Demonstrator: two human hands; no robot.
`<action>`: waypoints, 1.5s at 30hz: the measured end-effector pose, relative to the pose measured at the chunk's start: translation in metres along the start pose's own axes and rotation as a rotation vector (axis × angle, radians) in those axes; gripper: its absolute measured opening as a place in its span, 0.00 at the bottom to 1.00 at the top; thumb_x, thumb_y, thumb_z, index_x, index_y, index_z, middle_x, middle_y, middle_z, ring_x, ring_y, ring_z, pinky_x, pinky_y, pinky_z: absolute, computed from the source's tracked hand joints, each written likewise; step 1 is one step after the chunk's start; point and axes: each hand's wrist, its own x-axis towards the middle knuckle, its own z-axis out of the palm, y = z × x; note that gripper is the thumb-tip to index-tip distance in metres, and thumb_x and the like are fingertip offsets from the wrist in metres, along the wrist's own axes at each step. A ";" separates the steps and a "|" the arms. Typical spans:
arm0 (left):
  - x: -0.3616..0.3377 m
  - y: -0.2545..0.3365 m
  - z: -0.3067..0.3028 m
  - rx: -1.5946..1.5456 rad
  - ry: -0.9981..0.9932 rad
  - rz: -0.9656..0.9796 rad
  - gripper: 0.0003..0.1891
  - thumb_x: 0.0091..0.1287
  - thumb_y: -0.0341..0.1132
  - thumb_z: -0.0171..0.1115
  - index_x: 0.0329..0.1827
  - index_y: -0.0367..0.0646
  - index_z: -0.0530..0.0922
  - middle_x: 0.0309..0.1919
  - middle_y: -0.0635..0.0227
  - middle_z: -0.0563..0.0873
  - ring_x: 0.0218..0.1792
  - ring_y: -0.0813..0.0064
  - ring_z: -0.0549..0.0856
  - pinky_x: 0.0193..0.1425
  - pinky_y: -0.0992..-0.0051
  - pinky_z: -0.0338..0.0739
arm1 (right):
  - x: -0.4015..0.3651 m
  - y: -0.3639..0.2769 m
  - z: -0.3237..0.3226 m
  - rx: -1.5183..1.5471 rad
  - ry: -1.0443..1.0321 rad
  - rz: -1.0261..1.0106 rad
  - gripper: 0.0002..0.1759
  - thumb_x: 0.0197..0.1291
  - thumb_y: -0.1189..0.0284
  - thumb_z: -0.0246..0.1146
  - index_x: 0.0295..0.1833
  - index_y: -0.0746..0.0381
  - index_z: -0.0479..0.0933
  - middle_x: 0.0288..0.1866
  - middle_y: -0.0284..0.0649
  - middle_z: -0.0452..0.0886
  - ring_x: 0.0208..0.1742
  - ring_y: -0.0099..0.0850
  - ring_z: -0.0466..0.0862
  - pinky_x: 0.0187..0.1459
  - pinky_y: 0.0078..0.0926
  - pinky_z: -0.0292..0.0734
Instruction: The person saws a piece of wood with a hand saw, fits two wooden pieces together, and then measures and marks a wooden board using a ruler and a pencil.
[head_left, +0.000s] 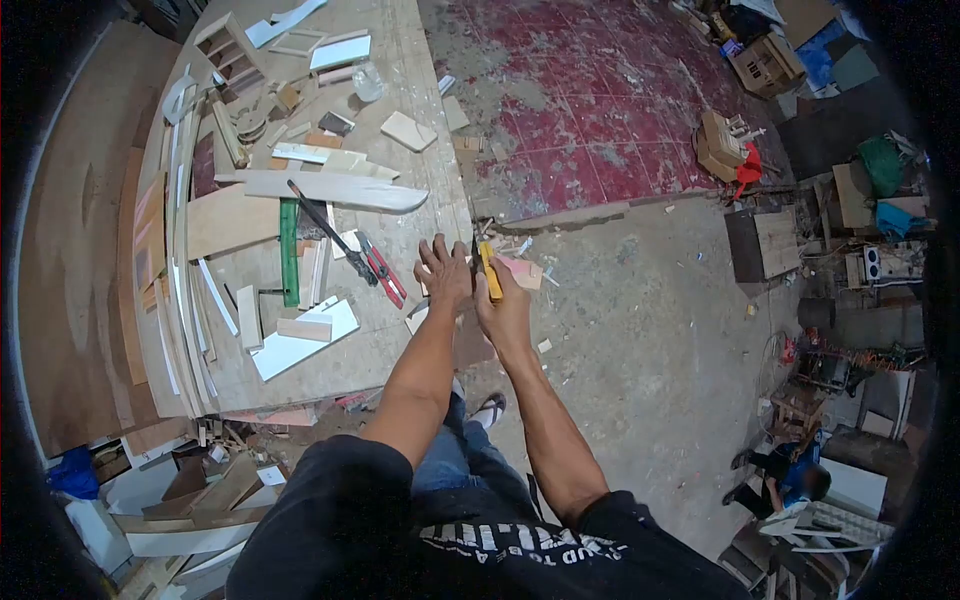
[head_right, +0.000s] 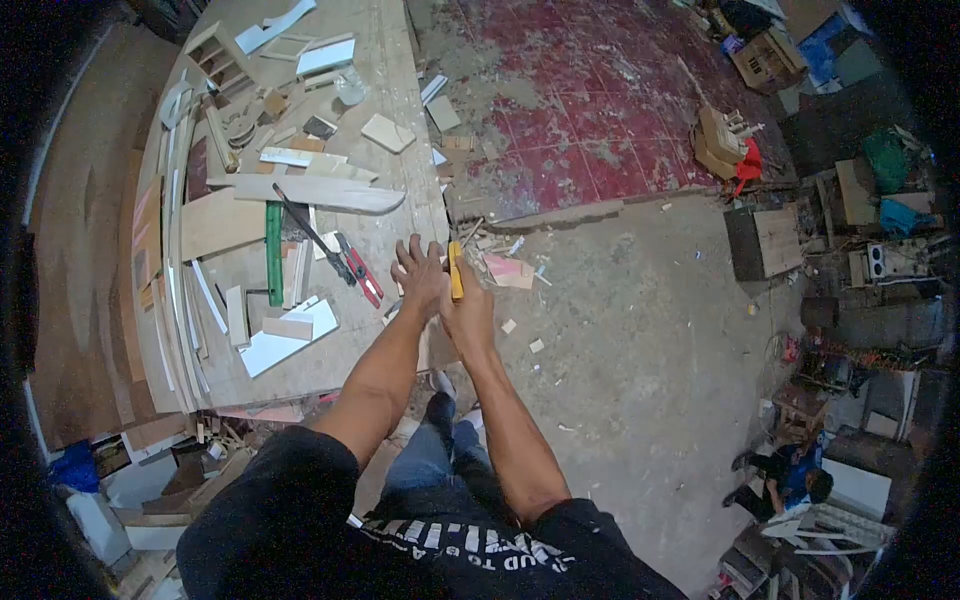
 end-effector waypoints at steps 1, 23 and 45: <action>0.006 -0.001 0.000 0.007 0.014 0.006 0.28 0.70 0.54 0.58 0.67 0.48 0.72 0.80 0.47 0.54 0.81 0.34 0.42 0.75 0.32 0.42 | 0.011 -0.003 0.005 -0.037 -0.024 0.011 0.22 0.70 0.72 0.63 0.66 0.69 0.77 0.53 0.62 0.86 0.54 0.42 0.89 0.52 0.36 0.82; 0.002 0.004 -0.003 -0.041 -0.002 -0.030 0.23 0.73 0.48 0.56 0.67 0.50 0.72 0.79 0.50 0.54 0.81 0.35 0.43 0.74 0.31 0.45 | 0.002 -0.013 -0.004 0.005 -0.030 0.074 0.21 0.70 0.72 0.64 0.64 0.71 0.78 0.58 0.62 0.84 0.59 0.47 0.87 0.60 0.35 0.79; 0.004 0.009 -0.015 -0.025 0.003 -0.029 0.27 0.72 0.51 0.55 0.70 0.47 0.71 0.80 0.50 0.55 0.81 0.35 0.42 0.75 0.33 0.44 | 0.034 -0.007 -0.003 0.014 -0.025 0.028 0.20 0.71 0.69 0.64 0.61 0.73 0.79 0.55 0.62 0.85 0.58 0.50 0.87 0.60 0.33 0.78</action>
